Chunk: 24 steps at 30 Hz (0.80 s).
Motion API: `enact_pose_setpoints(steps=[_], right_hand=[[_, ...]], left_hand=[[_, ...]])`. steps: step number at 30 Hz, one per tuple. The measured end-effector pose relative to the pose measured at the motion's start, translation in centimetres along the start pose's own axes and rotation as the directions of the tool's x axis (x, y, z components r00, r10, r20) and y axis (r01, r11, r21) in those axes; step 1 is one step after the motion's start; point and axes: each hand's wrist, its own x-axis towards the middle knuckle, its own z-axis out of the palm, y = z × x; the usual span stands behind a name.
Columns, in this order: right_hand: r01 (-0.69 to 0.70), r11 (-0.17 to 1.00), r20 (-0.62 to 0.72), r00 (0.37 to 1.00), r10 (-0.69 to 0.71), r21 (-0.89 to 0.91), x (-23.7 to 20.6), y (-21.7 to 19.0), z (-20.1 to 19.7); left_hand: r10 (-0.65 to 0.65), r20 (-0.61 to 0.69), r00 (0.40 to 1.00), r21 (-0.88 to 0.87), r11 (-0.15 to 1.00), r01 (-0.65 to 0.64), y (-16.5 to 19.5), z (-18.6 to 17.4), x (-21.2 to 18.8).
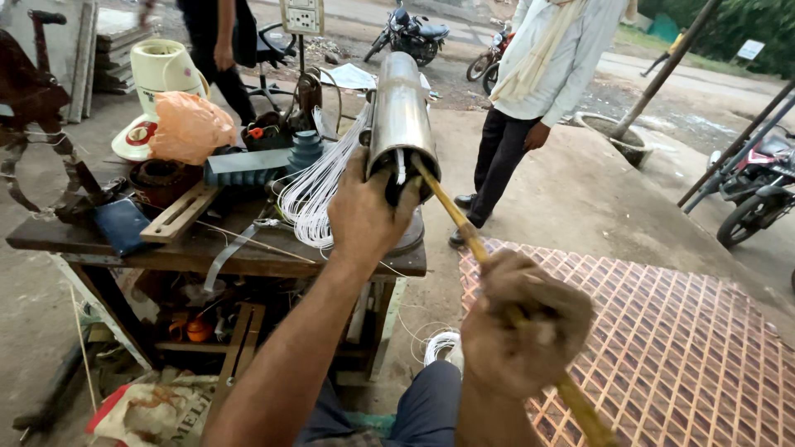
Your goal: The person sits at a small workbench and works on a metal cylinder mounted on a stand. They first fit a component into the open end of the cylinder by hand, then repeatedly insert a long bamboo stick into the cylinder and push and twist it to adjust the contents inside, steadying the cylinder with the other hand.
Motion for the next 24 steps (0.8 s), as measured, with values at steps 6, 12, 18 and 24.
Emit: enact_pose_setpoints(steps=[6,12,18,24], right_hand=[[0.103,0.994,0.008,0.995,-0.103,0.02,-1.0,7.1,1.3],[0.097,0.994,0.017,0.995,-0.096,-0.046,-0.5,9.2,3.4],[0.001,0.992,0.079,0.997,0.009,-0.128,0.0,11.7,3.8],[-0.054,0.996,-0.065,0.997,0.049,-0.076,0.0,12.7,3.7]], left_hand=[[-0.052,0.032,0.998,0.019,0.998,0.052,0.0,0.4,0.2],[-0.084,0.04,0.996,-0.005,0.996,0.084,-0.1,0.4,0.3],[-0.092,0.046,0.995,0.01,0.996,0.092,-0.2,0.3,0.4],[-0.054,0.037,0.998,0.04,0.998,0.052,-0.8,0.1,0.6]])
